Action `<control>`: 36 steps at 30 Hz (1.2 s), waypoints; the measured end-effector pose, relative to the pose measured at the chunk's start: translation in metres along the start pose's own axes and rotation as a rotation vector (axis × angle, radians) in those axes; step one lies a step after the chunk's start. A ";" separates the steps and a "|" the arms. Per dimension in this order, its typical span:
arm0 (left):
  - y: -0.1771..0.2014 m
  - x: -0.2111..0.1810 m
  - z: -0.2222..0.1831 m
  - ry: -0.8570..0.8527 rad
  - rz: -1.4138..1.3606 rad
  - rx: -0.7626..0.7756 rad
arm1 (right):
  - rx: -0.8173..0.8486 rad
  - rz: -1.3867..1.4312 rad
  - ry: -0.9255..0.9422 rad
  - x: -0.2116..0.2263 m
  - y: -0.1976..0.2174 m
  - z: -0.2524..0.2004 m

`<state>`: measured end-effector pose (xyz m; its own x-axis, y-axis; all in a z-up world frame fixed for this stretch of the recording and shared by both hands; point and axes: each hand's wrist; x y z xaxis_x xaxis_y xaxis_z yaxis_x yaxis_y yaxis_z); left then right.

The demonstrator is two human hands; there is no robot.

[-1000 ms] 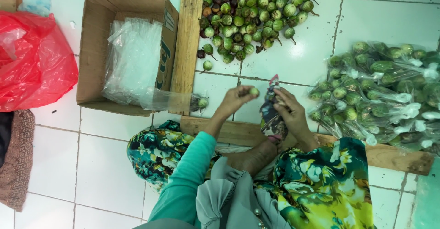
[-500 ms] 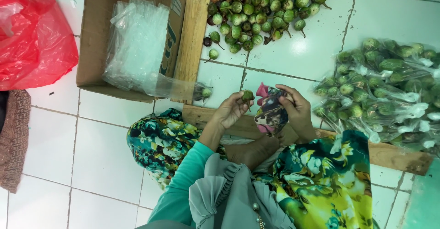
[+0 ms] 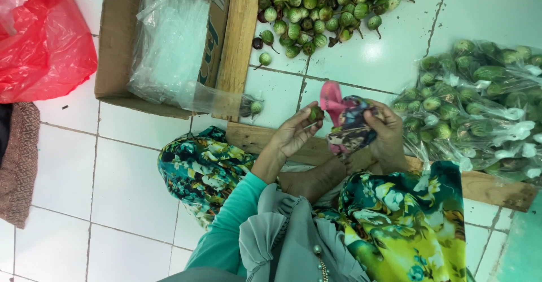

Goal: The person places small green eggplants into plastic bags by hand.

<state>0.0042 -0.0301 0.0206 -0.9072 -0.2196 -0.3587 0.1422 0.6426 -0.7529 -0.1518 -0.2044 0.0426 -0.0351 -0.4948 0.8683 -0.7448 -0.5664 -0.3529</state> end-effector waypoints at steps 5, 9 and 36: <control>0.004 0.010 0.001 -0.007 -0.018 0.037 | 0.143 -0.410 0.286 0.007 -0.013 -0.012; 0.024 0.036 -0.001 0.015 0.054 0.044 | 0.176 -0.647 0.339 -0.021 -0.044 -0.020; 0.051 -0.011 -0.061 -0.040 0.140 0.002 | 0.471 -0.519 -0.041 -0.022 -0.120 -0.011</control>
<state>-0.0024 0.0499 0.0198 -0.8621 -0.1571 -0.4818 0.2670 0.6672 -0.6954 -0.0691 -0.1188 0.0698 0.2788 -0.1026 0.9549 -0.2907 -0.9567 -0.0179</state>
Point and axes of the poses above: each hand's wrist, its own z-axis towards the middle knuckle, its own y-axis out of the back of the hand, x = y × z, and after that the axes turned 9 degrees about -y, right-handed
